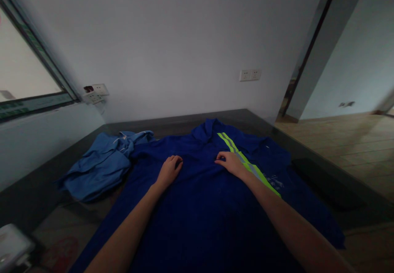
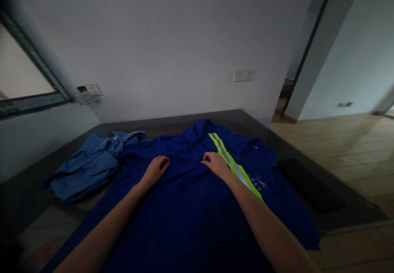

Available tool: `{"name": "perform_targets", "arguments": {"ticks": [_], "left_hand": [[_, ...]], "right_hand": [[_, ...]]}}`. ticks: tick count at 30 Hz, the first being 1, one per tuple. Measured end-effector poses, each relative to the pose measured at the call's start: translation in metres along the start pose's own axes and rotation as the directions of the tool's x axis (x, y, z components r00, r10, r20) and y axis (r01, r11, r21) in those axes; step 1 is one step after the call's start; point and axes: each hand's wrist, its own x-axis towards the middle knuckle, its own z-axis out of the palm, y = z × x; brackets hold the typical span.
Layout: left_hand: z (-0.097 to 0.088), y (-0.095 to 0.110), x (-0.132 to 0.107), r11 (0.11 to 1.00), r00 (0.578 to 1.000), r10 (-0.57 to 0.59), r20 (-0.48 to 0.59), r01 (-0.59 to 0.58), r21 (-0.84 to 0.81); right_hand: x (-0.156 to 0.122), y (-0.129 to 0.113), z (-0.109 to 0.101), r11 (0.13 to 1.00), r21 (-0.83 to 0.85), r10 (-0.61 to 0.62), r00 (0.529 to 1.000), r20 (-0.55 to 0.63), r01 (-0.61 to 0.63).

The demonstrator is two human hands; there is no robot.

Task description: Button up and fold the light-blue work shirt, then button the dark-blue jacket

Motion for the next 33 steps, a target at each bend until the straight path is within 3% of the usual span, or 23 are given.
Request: {"name": "perform_targets", "arguments": {"ticks": [3, 9, 16, 18, 21, 24, 27, 33], "left_hand": [[-0.002, 0.003, -0.008, 1.0, 0.997, -0.01, 0.073, 0.012, -0.018], [-0.007, 0.036, -0.01, 0.989, 0.987, -0.045, 0.152, 0.066, -0.136], [-0.003, 0.067, -0.019, 0.946, 0.989, -0.036, 0.142, 0.079, -0.314], [-0.003, 0.07, -0.021, 0.94, 0.989, -0.037, 0.141, 0.082, -0.332], [-0.002, 0.072, -0.023, 0.932, 0.99, -0.057, 0.129, 0.099, -0.349], [-0.002, 0.075, -0.024, 0.918, 0.996, -0.045, 0.076, 0.071, -0.39], [-0.004, 0.079, -0.026, 0.895, 1.0, -0.028, 0.001, 0.026, -0.445], [-0.007, 0.079, -0.027, 0.859, 0.995, -0.093, -0.02, 0.07, -0.506]], "right_hand": [[0.001, 0.004, -0.008, 1.0, -0.015, 0.022, 1.0, 0.012, -0.022], [0.004, 0.008, -0.026, 0.997, -0.039, 0.065, 0.998, -0.007, -0.065], [-0.001, -0.001, -0.032, 0.908, -0.323, 0.245, 0.964, -0.106, -0.267], [-0.004, -0.01, -0.032, 0.89, -0.391, 0.196, 0.971, -0.133, -0.233], [-0.006, -0.037, -0.029, 0.907, -0.416, 0.004, 0.989, -0.151, -0.067], [-0.008, -0.07, -0.019, 0.948, -0.301, -0.132, 0.988, -0.077, 0.103], [-0.011, -0.09, -0.001, 0.985, -0.121, -0.118, 0.993, 0.018, 0.119], [-0.015, -0.076, 0.025, 0.967, 0.25, -0.052, 0.998, 0.037, 0.041]]}}
